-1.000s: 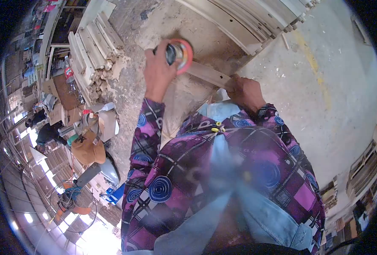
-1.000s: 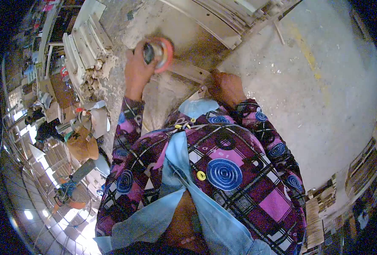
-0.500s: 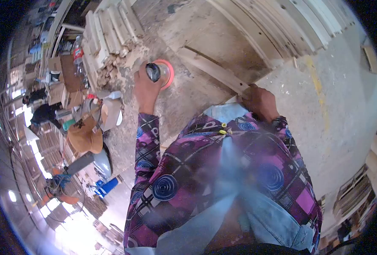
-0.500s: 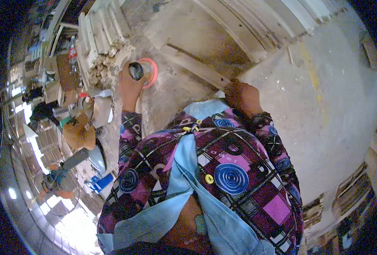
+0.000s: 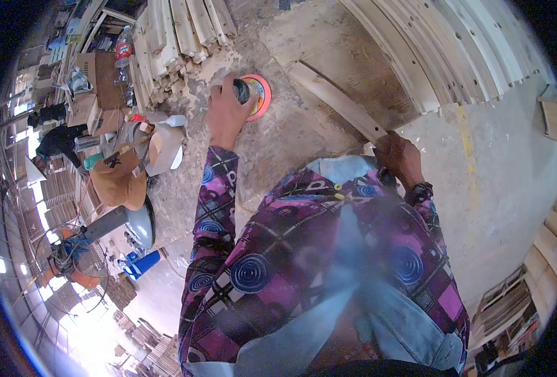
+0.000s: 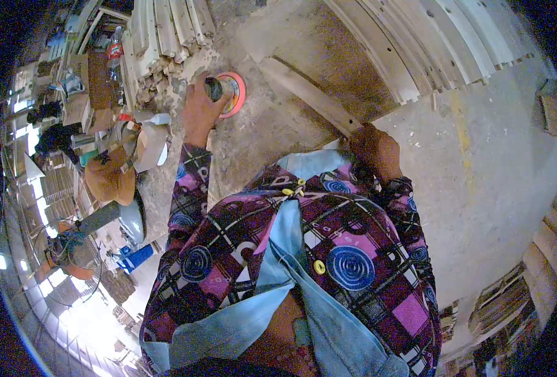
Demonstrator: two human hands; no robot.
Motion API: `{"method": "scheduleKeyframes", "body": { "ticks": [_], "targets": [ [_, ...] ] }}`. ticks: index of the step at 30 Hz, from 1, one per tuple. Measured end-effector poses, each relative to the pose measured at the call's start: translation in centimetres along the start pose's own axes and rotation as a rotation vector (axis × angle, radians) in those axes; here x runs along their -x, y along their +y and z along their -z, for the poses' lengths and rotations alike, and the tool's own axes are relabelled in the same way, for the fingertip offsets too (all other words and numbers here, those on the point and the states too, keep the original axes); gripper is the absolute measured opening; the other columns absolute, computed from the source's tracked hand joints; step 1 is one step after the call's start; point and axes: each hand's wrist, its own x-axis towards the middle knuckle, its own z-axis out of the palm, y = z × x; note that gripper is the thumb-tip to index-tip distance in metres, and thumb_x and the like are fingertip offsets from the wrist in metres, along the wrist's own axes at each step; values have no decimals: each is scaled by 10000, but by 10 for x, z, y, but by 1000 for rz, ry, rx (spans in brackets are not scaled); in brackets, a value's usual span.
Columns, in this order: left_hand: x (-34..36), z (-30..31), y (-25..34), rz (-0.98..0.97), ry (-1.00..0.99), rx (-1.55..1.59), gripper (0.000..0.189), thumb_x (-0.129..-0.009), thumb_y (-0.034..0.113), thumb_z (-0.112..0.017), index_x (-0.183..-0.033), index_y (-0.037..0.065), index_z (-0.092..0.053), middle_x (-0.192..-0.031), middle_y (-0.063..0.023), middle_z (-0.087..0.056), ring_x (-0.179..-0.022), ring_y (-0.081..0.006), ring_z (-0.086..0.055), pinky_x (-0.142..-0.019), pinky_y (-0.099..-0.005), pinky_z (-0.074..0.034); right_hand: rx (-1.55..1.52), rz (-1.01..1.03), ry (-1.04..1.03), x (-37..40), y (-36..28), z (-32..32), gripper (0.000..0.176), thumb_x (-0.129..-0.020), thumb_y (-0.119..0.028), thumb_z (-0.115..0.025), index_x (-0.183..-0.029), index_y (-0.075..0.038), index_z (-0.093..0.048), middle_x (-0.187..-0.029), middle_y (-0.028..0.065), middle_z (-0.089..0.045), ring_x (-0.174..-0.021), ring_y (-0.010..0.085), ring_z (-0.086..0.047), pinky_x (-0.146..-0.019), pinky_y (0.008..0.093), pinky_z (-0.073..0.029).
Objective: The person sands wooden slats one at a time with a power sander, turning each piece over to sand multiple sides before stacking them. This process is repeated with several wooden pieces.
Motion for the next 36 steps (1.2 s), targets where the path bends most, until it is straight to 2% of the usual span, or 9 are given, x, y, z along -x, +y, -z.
{"method": "scheduleKeyframes", "body": {
  "ticks": [8,14,18,24,25,27,29,33,36],
  "targets": [
    [1,46,-27,-94,156,84,663,-782,426,-725,-1293,86,-475,-1125,-231,-527,-1011,-427,-573,-845,-475,-481,-53,-23,-12,6,-10,9,632,-746,-399,-708,-1248,-43,-562,-966,215,-684,-887,389,-661,-771,473,-531],
    [7,48,-14,-95,136,90,638,-754,395,-750,-1262,102,-499,-1109,-211,-528,-1000,-410,-569,-857,-468,-472,-5,16,23,4,-6,1,575,-741,-384,-705,-1186,-41,-581,-923,214,-686,-876,392,-659,-753,479,-529],
    [7,38,8,-150,90,158,639,-703,333,-798,-1244,137,-521,-1124,-182,-525,-1035,-389,-553,-871,-454,-469,-1,-11,36,2,1,-5,540,-741,-389,-700,-1147,-51,-590,-906,209,-686,-871,393,-658,-741,480,-529],
    [3,17,60,-301,52,203,600,-711,275,-800,-1235,149,-537,-1106,-174,-526,-1060,-379,-538,-899,-450,-461,-120,28,79,8,2,-12,505,-741,-428,-698,-1086,-74,-594,-848,210,-673,-830,397,-658,-723,481,-528],
    [0,11,66,-308,44,204,600,-711,275,-800,-1235,149,-537,-1106,-174,-526,-1060,-379,-538,-899,-450,-461,-80,31,104,11,-2,-13,442,-766,-419,-677,-1050,-89,-602,-823,195,-677,-797,394,-663,-693,493,-529],
    [-8,0,77,-381,47,206,607,-708,274,-801,-1243,160,-538,-1099,-172,-525,-1051,-393,-538,-880,-455,-473,-46,26,129,16,-8,-13,382,-791,-410,-657,-1015,-104,-611,-797,180,-682,-764,391,-667,-664,504,-530],
    [-6,-8,93,-407,15,163,615,-705,270,-803,-1249,169,-534,-1103,-175,-524,-1046,-405,-538,-867,-460,-480,-63,113,147,19,-10,-12,354,-786,-363,-652,-1014,-99,-596,-781,182,-675,-742,398,-660,-648,507,-526],
    [6,-9,127,-488,-106,140,653,-692,252,-813,-1271,194,-516,-1119,-180,-516,-1024,-426,-544,-825,-471,-498,-138,57,172,12,2,-27,344,-774,-340,-654,-1000,-93,-579,-769,183,-666,-725,407,-650,-632,508,-520],
    [-8,-15,129,-458,-87,115,667,-685,247,-820,-1272,198,-508,-1124,-198,-507,-1017,-424,-550,-821,-465,-502,-149,50,178,12,2,-33,343,-770,-338,-657,-987,-88,-567,-771,183,-663,-719,408,-645,-627,508,-517]
  ]
}}
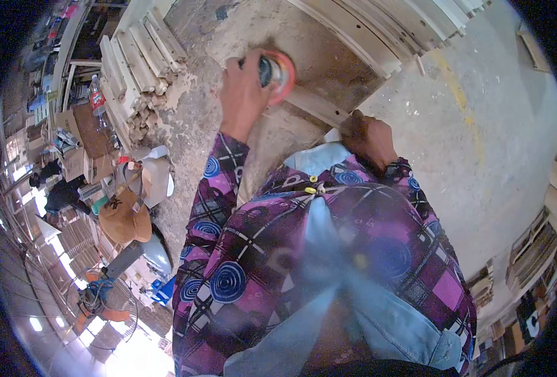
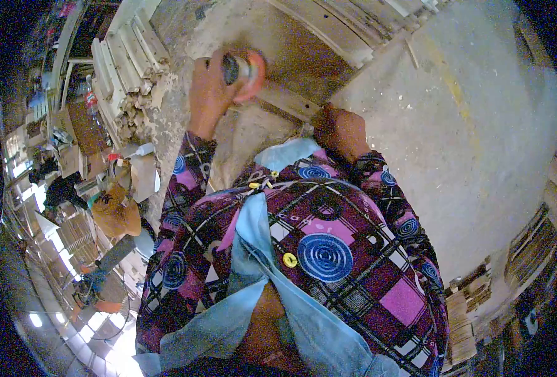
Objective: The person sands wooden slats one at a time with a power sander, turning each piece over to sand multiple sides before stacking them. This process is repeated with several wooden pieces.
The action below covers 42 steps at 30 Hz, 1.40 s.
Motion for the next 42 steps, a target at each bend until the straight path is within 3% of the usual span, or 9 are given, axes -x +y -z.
{"method": "scheduleKeyframes", "body": {
  "ticks": [5,12,14,17,23,26,32,40,42],
  "targets": [
    [-27,-1,-36,113,34,-107,669,-680,264,-827,-1268,204,-513,-1111,-221,-503,-1018,-427,-554,-811,-462,-506,-53,56,90,4,-2,-5,326,-772,-320,-660,-979,-84,-574,-751,182,-659,-708,404,-644,-618,509,-515],
    [-27,4,-8,114,-3,-175,626,-702,282,-816,-1253,218,-525,-1098,-211,-504,-1005,-427,-572,-786,-469,-517,-83,74,83,5,-1,2,344,-770,-315,-668,-995,-71,-579,-743,181,-657,-704,399,-646,-612,500,-520],
    [-32,2,-15,149,-10,-168,623,-704,282,-815,-1253,220,-526,-1102,-209,-501,-993,-429,-579,-779,-470,-519,-84,56,49,3,5,-7,449,-733,-342,-696,-1075,-83,-565,-762,195,-665,-730,402,-650,-634,489,-518],
    [-37,3,-29,171,42,-172,628,-707,310,-813,-1259,226,-524,-1093,-202,-509,-976,-417,-592,-768,-459,-524,-51,36,30,5,-2,4,440,-742,-338,-690,-1077,-82,-567,-752,193,-661,-721,402,-645,-622,493,-512],
    [-27,-2,-2,74,21,-178,639,-703,306,-816,-1262,220,-518,-1082,-196,-519,-958,-391,-594,-770,-452,-519,-99,41,35,5,0,3,415,-755,-331,-677,-1069,-85,-564,-753,195,-654,-718,402,-642,-620,492,-507],
    [-37,-1,-15,145,22,-178,644,-697,311,-820,-1260,212,-522,-1081,-201,-519,-963,-399,-589,-772,-449,-517,-90,51,73,5,6,-9,395,-755,-325,-669,-1057,-91,-566,-764,193,-657,-729,404,-642,-634,495,-506],
    [-35,-2,-6,104,41,-236,640,-703,316,-816,-1261,219,-518,-1091,-194,-517,-964,-397,-595,-772,-457,-517,-66,39,29,3,4,-5,333,-759,-308,-644,-996,-90,-559,-752,190,-654,-742,411,-639,-654,502,-505],
    [-37,-4,-3,111,38,-168,628,-712,318,-807,-1262,228,-519,-1089,-197,-516,-974,-408,-588,-780,-472,-513,-62,-2,14,5,0,0,349,-767,-317,-634,-1028,-92,-574,-755,187,-660,-731,399,-646,-650,497,-511],
    [-36,-8,1,30,30,-166,645,-705,323,-809,-1269,225,-511,-1096,-198,-515,-978,-406,-588,-776,-467,-516,-48,-12,8,6,-1,1,355,-767,-315,-635,-1039,-94,-576,-752,184,-661,-725,397,-647,-646,496,-512]
  ]
}}
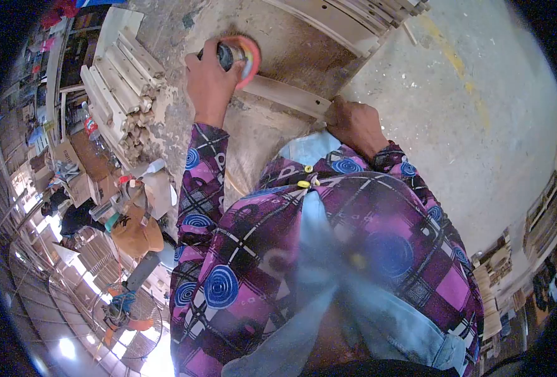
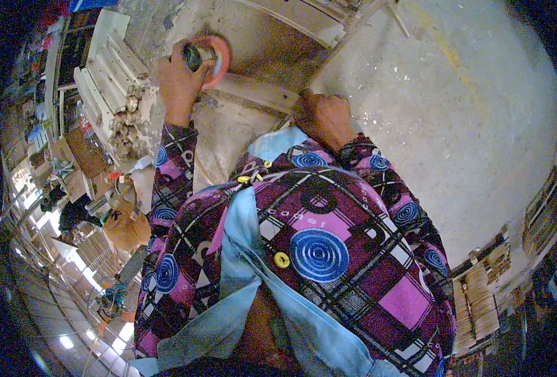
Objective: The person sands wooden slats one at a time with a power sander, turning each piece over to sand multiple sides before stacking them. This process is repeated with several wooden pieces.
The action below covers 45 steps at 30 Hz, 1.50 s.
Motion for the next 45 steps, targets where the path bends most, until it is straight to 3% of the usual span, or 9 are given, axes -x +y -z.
{"method": "scheduleKeyframes", "body": {
  "ticks": [18,21,25,29,31,33,36,41,45],
  "targets": [
    [-9,-6,-30,116,24,-45,640,-687,347,-814,-1250,222,-536,-1095,-217,-527,-1009,-411,-583,-786,-466,-516,4,15,-4,0,1,3,333,-797,-336,-618,-1014,-88,-571,-765,185,-668,-745,399,-652,-652,496,-513],
    [23,4,29,78,-118,63,622,-686,311,-801,-1244,224,-539,-1083,-213,-526,-1018,-409,-569,-799,-465,-512,22,26,-32,2,2,8,392,-783,-374,-644,-1047,-92,-578,-782,185,-674,-756,401,-654,-658,493,-518],
    [62,5,79,-300,-63,319,555,-715,244,-766,-1227,228,-552,-1129,-207,-495,-1053,-394,-532,-809,-472,-515,12,-42,-82,3,-11,18,522,-745,-434,-692,-1127,-95,-583,-823,190,-685,-793,393,-666,-684,478,-530],
    [39,1,54,-202,-126,268,553,-718,233,-769,-1226,220,-551,-1152,-203,-480,-1066,-394,-533,-793,-471,-519,48,-89,-131,-1,-13,17,590,-735,-440,-699,-1193,-88,-579,-841,192,-690,-812,386,-672,-702,467,-538],
    [9,2,10,74,-97,119,577,-711,260,-782,-1234,215,-542,-1108,-196,-510,-1002,-409,-576,-765,-478,-530,44,-91,-98,1,-10,14,594,-736,-431,-696,-1206,-87,-578,-838,192,-690,-809,387,-671,-701,465,-539],
    [-12,-1,-32,161,0,71,581,-710,263,-781,-1236,199,-543,-1087,-204,-525,-963,-414,-590,-760,-477,-530,57,-23,15,1,-4,3,446,-740,-416,-705,-1029,-102,-578,-777,176,-684,-726,391,-665,-614,489,-524],
    [1,4,-26,182,-5,46,574,-713,240,-772,-1237,188,-544,-1097,-209,-526,-960,-411,-589,-753,-470,-528,56,-36,10,-1,-5,2,461,-731,-431,-719,-1018,-101,-575,-788,185,-683,-747,394,-664,-636,490,-528],
    [68,1,65,-266,-3,376,498,-729,225,-748,-1189,182,-565,-1133,-207,-527,-999,-401,-570,-736,-478,-535,74,-25,-54,1,-13,20,504,-709,-464,-740,-1021,-100,-584,-811,179,-686,-769,393,-665,-669,488,-532],
    [49,0,44,-133,-58,279,533,-703,250,-771,-1193,187,-569,-1142,-191,-538,-1003,-407,-575,-759,-465,-531,60,-32,-60,-2,-3,14,492,-747,-422,-685,-1116,-104,-617,-848,175,-682,-820,376,-661,-695,457,-531]
  ]
}}
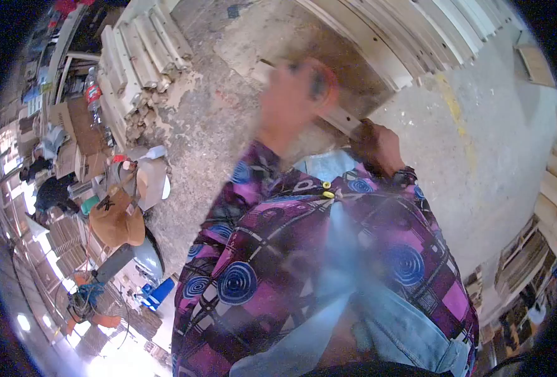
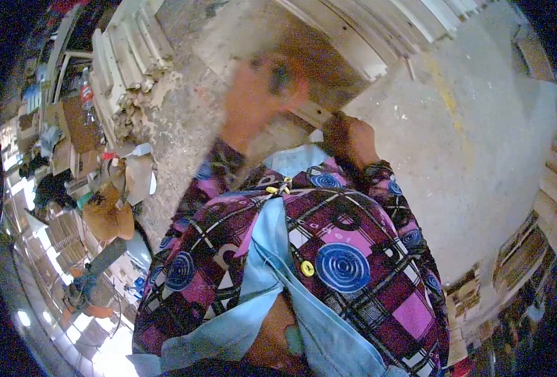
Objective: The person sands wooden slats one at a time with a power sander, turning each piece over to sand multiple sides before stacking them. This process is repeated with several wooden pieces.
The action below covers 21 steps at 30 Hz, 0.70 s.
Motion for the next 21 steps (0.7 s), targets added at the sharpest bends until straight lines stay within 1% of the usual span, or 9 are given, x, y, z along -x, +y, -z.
{"method": "scheduleKeyframes", "body": {
  "ticks": [3,5,9,11,14,17,19,20,21],
  "targets": [
    [-33,7,-87,220,43,-161,600,-691,262,-789,-1237,195,-548,-1139,-191,-542,-986,-401,-594,-757,-452,-533,-11,-8,26,1,-2,0,427,-757,-413,-675,-1054,-111,-627,-846,175,-679,-812,383,-654,-697,462,-528],
    [-38,15,-119,216,143,-201,607,-706,264,-784,-1254,188,-535,-1143,-185,-537,-969,-396,-604,-767,-452,-530,23,-6,36,-1,2,-3,410,-757,-405,-671,-1038,-110,-630,-842,173,-678,-801,387,-651,-694,465,-525],
    [-7,28,-44,245,30,-228,589,-715,263,-781,-1247,191,-539,-1144,-179,-520,-1000,-399,-591,-783,-453,-527,40,30,92,-3,2,-6,242,-764,-307,-613,-869,-90,-632,-779,183,-670,-741,396,-653,-645,499,-518],
    [6,18,-16,47,-39,-188,557,-723,241,-773,-1234,205,-556,-1122,-167,-500,-1007,-393,-572,-773,-453,-527,-31,63,97,-1,9,-6,240,-772,-311,-599,-877,-98,-638,-774,182,-670,-743,405,-649,-651,505,-517],
    [22,9,20,-157,-47,-128,555,-725,207,-765,-1239,226,-558,-1089,-163,-486,-997,-385,-553,-755,-458,-528,-52,111,76,-1,17,-11,310,-765,-361,-636,-947,-110,-639,-809,194,-673,-751,417,-645,-654,504,-521],
    [27,7,40,-181,-70,-90,568,-712,177,-766,-1239,231,-561,-1073,-158,-481,-968,-374,-549,-752,-455,-525,-67,157,104,6,24,-5,473,-787,-462,-659,-1056,-73,-636,-841,180,-691,-766,381,-672,-678,481,-534],
    [25,6,38,-191,-58,-114,571,-708,178,-769,-1237,231,-562,-1074,-158,-480,-970,-374,-548,-752,-454,-525,-686,-42,-114,13,41,0,614,-785,-459,-699,-1170,7,-593,-995,166,-691,-857,310,-684,-755,416,-536],
    [24,5,35,-193,-45,-135,573,-704,179,-772,-1235,231,-562,-1074,-158,-479,-973,-374,-547,-753,-453,-525,-692,-47,-110,16,45,-1,614,-785,-459,-699,-1170,7,-593,-995,166,-691,-857,310,-684,-755,416,-536],
    [24,6,35,-201,-53,-134,573,-704,179,-772,-1235,231,-562,-1074,-158,-479,-973,-374,-547,-753,-453,-525,-1071,-92,-223,21,49,-5,676,-833,-513,-616,-1233,25,-533,-1092,187,-643,-945,318,-657,-824,425,-522]
  ]
}}
